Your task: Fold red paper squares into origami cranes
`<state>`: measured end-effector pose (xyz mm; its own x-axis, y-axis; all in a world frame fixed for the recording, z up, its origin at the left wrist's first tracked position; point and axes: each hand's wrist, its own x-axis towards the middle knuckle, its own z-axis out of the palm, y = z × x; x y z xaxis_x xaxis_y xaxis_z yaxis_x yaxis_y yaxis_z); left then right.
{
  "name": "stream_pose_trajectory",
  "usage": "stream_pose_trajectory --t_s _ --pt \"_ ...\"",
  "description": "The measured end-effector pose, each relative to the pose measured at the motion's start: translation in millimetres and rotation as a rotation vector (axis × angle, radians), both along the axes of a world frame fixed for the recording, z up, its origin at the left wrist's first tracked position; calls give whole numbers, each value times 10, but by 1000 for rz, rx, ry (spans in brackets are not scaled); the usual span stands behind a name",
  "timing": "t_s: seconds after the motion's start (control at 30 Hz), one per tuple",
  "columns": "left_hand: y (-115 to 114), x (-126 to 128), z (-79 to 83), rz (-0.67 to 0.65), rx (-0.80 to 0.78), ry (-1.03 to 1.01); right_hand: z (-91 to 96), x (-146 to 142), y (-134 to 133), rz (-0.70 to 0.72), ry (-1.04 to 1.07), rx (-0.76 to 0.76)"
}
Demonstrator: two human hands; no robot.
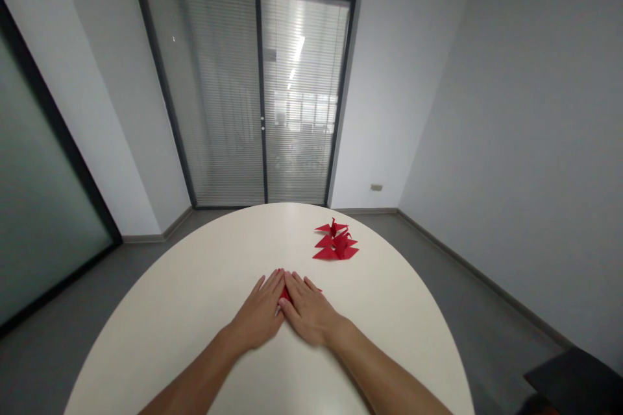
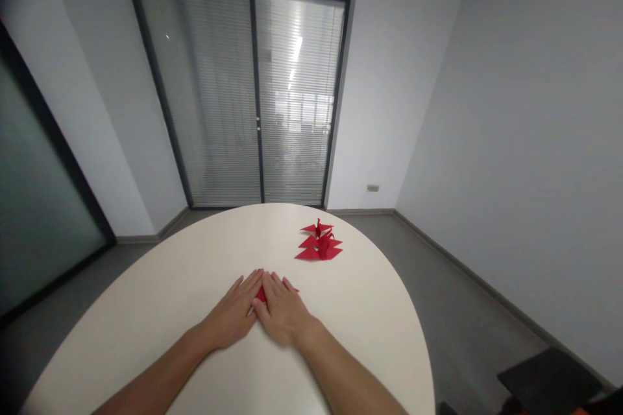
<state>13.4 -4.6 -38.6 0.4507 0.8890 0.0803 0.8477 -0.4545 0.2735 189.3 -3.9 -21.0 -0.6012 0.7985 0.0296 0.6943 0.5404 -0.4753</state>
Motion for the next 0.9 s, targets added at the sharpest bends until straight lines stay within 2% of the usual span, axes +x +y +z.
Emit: stream_pose_trajectory --t_s 0.17,0.43,0.53,0.63,0.73,0.9 --pt "2 -17 -9 14 -4 18 49 21 2 1 -57 -29" --pt "-14 -12 31 25 26 7 177 170 -83 -10 -266 -136" --pt "-10 -21 23 17 50 11 173 191 -80 -9 -237 -37" --pt "-9 -43 14 8 75 8 145 207 -33 63 -162 78" --pt "1 -82 -11 -6 105 -27 96 236 29 136 -115 103" --pt "39 -163 -78 -54 206 -138 29 266 85 139 -60 194"
